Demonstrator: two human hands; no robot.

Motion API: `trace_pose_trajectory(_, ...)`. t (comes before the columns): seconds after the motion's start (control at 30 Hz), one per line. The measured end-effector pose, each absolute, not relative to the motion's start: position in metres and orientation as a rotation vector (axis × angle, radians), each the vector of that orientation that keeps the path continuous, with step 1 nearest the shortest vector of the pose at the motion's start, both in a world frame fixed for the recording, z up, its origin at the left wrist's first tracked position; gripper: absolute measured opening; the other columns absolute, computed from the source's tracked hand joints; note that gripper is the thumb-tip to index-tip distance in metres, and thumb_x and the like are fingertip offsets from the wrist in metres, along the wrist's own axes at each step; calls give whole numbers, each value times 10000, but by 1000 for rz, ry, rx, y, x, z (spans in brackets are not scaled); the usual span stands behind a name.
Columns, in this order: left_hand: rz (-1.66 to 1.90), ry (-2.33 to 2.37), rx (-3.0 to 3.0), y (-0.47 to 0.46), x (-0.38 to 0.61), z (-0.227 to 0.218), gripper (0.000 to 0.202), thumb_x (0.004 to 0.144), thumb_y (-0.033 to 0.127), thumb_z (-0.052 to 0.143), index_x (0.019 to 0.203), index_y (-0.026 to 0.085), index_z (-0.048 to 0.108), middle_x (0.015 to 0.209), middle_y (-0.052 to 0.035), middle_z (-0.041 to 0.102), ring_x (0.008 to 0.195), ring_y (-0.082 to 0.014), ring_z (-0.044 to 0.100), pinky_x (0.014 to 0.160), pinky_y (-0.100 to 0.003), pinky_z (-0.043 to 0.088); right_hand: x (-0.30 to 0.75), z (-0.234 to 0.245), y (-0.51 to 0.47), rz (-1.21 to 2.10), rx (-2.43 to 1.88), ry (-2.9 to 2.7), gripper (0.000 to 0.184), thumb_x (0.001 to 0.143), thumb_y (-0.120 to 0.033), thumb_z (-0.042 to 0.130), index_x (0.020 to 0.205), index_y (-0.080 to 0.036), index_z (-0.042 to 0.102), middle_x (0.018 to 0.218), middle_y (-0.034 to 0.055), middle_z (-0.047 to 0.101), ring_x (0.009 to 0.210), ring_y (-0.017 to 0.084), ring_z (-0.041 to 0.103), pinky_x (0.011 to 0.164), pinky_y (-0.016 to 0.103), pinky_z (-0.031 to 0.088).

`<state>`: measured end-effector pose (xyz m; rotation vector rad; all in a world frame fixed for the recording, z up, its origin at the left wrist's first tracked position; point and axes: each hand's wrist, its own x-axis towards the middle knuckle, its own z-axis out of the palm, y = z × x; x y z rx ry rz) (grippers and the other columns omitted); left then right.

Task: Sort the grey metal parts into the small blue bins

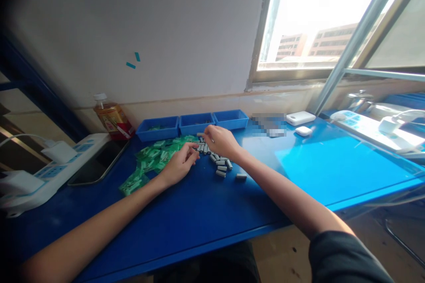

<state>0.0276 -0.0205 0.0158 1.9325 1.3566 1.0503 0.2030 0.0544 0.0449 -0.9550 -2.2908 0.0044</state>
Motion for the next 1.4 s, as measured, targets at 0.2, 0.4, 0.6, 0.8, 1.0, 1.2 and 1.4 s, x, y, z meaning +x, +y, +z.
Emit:
trace_pose_trajectory(0.2, 803, 1147, 2618, -48, 44, 29, 349, 873, 328, 503, 1201, 214, 540, 1234, -114, 541, 1087, -239, 531, 935, -380, 421, 183, 66, 112, -69, -1285, -2159, 219, 885, -378, 527, 970, -186, 591, 821, 65, 672, 746, 222, 612, 618, 276, 370)
trace_pose_trajectory(0.4, 515, 1054, 2837, -66, 57, 33, 358, 895, 352, 475, 1231, 255, 553, 1278, -89, 554, 1161, -267, 479, 939, -416, 374, 214, 54, 89, 13, -1021, -2294, 145, 871, -260, 517, 909, -170, 624, 783, 45, 645, 714, 169, 586, 657, 252, 402)
trace_pose_trajectory(0.6, 552, 1394, 2708, -60, 55, 25, 361, 887, 405, 474, 1191, 225, 552, 1188, -94, 568, 1094, -274, 492, 885, -417, 375, 260, 37, 58, 254, -921, -2538, 117, 745, -124, 559, 771, -166, 664, 710, 16, 627, 637, 134, 552, 599, 219, 397)
trace_pose_trajectory(0.8, 572, 1582, 2584, -55, 52, 21, 294, 887, 420, 472, 1077, 226, 585, 1096, -67, 585, 1061, -261, 496, 861, -416, 373, 251, 39, 58, 228, -975, -2614, 200, 720, -67, 511, 745, -168, 681, 723, 28, 650, 652, 150, 550, 589, 227, 378)
trace_pose_trajectory(1.0, 575, 1564, 2576, -54, 51, 20, 293, 890, 420, 470, 1085, 228, 574, 1106, -61, 581, 1071, -257, 490, 872, -422, 372, 257, 37, 60, 224, -967, -2639, 231, 731, -49, 509, 832, -168, 680, 755, 28, 637, 668, 142, 549, 610, 217, 384)
trace_pose_trajectory(1.2, 596, 1562, 2588, -55, 51, 20, 272, 885, 410, 486, 1076, 238, 576, 1098, -54, 597, 1065, -259, 504, 875, -427, 382, 255, 36, 60, 134, -1031, -2675, 108, 784, -90, 541, 814, -148, 627, 832, 57, 601, 708, 145, 540, 635, 225, 379)
trace_pose_trajectory(1.4, 959, 1557, 2411, -51, 48, 20, 353, 870, 394, 534, 1177, 224, 494, 1107, -64, 617, 1047, -242, 556, 886, -416, 411, 240, 43, 42, 279, -884, -2372, 87, 843, -212, 551, 776, -162, 575, 760, 33, 573, 686, 139, 526, 612, 230, 391)
